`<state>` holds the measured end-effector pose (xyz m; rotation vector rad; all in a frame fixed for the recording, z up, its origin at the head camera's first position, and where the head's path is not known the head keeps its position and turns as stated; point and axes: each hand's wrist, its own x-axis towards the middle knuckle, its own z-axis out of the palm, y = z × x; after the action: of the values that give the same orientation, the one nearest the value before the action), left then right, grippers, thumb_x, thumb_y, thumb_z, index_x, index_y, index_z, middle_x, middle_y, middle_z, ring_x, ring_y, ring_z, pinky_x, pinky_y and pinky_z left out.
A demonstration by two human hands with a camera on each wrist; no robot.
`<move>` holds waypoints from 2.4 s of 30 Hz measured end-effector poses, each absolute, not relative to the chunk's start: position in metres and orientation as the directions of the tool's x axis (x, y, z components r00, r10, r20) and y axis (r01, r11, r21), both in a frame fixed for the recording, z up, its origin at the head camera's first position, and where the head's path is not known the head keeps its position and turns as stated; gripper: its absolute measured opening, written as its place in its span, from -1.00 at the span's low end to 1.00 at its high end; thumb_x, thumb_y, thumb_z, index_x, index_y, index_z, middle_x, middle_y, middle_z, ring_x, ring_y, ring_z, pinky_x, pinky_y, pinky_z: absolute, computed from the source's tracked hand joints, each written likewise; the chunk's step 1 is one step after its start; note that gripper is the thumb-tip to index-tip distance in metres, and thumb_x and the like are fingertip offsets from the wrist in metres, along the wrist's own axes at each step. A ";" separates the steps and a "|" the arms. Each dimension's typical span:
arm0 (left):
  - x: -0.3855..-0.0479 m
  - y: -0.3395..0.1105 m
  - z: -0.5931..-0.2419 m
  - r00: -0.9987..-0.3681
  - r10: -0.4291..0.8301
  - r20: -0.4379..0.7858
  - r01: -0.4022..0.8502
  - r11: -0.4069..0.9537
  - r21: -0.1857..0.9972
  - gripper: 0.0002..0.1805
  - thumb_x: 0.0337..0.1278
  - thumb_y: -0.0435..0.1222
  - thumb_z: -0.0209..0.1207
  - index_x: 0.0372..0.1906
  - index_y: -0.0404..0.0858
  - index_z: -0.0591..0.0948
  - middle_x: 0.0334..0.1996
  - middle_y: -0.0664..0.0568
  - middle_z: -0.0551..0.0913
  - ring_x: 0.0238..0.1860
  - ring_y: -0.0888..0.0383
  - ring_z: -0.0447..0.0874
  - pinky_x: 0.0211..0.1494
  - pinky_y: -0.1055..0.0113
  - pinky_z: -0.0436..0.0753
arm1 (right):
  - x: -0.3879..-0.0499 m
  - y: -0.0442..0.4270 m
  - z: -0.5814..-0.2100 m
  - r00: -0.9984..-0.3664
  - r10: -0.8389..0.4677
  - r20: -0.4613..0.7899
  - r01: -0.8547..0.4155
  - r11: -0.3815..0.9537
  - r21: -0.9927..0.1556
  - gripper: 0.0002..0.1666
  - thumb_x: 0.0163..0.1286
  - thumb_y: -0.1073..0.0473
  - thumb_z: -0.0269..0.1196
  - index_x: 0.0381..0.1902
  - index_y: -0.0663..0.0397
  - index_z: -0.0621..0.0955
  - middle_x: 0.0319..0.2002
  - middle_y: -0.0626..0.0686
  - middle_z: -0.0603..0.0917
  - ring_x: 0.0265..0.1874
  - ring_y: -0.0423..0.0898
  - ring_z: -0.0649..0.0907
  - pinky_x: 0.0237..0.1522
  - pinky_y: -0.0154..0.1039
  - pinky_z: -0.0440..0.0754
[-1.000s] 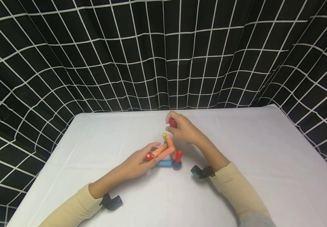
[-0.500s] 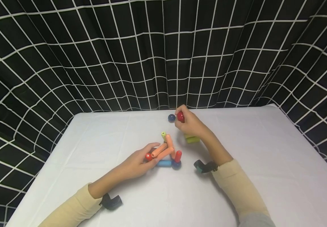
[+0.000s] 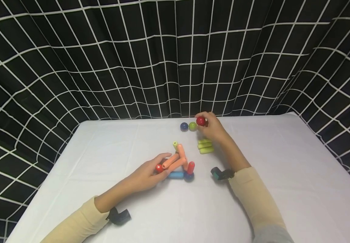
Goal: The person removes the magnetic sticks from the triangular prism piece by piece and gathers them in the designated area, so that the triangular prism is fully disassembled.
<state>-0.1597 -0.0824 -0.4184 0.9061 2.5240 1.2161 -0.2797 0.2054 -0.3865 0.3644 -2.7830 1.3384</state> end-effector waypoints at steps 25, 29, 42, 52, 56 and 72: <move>-0.161 -0.082 -0.422 -0.797 0.599 0.078 0.434 0.477 0.765 -0.44 0.41 -0.19 0.12 0.45 0.02 0.31 -0.07 0.26 0.59 -0.14 0.22 0.55 -0.08 0.28 0.56 | -0.309 0.228 -0.420 -0.997 -0.079 0.002 -0.052 0.638 -0.768 -0.47 0.37 0.32 0.29 0.27 0.33 0.48 0.14 0.37 0.55 0.11 0.28 0.57 0.04 0.03 0.59; -0.161 -0.082 -0.422 -0.797 0.599 0.078 0.432 0.474 0.767 -0.43 0.41 -0.20 0.12 0.45 0.01 0.31 -0.03 0.27 0.58 -0.11 0.22 0.54 -0.03 0.28 0.55 | -0.309 0.226 -0.422 -0.997 -0.079 -0.008 -0.045 0.643 -0.764 -0.50 0.37 0.33 0.29 0.23 0.32 0.48 0.12 0.35 0.56 0.11 0.26 0.57 0.02 0.02 0.62; -0.161 -0.081 -0.421 -0.795 0.601 0.077 0.426 0.464 0.776 -0.44 0.41 -0.18 0.14 0.44 0.01 0.32 -0.02 0.28 0.58 -0.08 0.23 0.55 0.03 0.26 0.54 | -0.309 0.223 -0.427 -0.997 -0.069 0.024 -0.063 0.643 -0.763 -0.52 0.35 0.30 0.33 0.19 0.31 0.50 0.10 0.33 0.58 0.09 0.25 0.57 -0.07 -0.06 0.67; -0.162 -0.082 -0.421 -0.784 0.612 0.099 0.459 0.466 0.756 -0.41 0.36 -0.21 0.19 0.44 -0.04 0.33 0.04 0.23 0.58 -0.05 0.24 0.56 0.08 0.24 0.55 | -0.309 0.220 -0.428 -0.998 -0.057 0.033 -0.062 0.663 -0.746 -0.50 0.37 0.28 0.32 0.22 0.28 0.50 0.12 0.31 0.56 0.12 0.27 0.57 -0.05 -0.02 0.66; -0.161 -0.082 -0.421 -0.788 0.608 0.099 0.472 0.493 0.731 -0.35 0.30 -0.24 0.23 0.45 -0.08 0.31 0.13 0.14 0.58 0.01 0.24 0.55 0.14 0.20 0.53 | -0.309 0.219 -0.428 -0.998 -0.049 0.031 -0.056 0.672 -0.738 -0.49 0.37 0.27 0.32 0.24 0.24 0.49 0.13 0.29 0.56 0.11 0.25 0.57 -0.03 0.00 0.66; -0.161 -0.083 -0.422 -0.789 0.608 0.091 0.484 0.523 0.702 -0.26 0.19 -0.34 0.29 0.46 -0.08 0.29 0.23 0.06 0.54 0.13 0.21 0.54 0.22 0.15 0.50 | -0.304 0.219 -0.420 -0.997 -0.077 -0.008 -0.045 0.651 -0.758 -0.36 0.38 0.21 0.33 0.35 0.23 0.41 0.27 0.33 0.44 0.03 0.25 0.61 -0.11 -0.07 0.68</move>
<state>-0.1608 -0.0826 -0.4219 0.9383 2.5935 1.1158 -0.3036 0.2188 -0.4199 0.1064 -2.8899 1.3243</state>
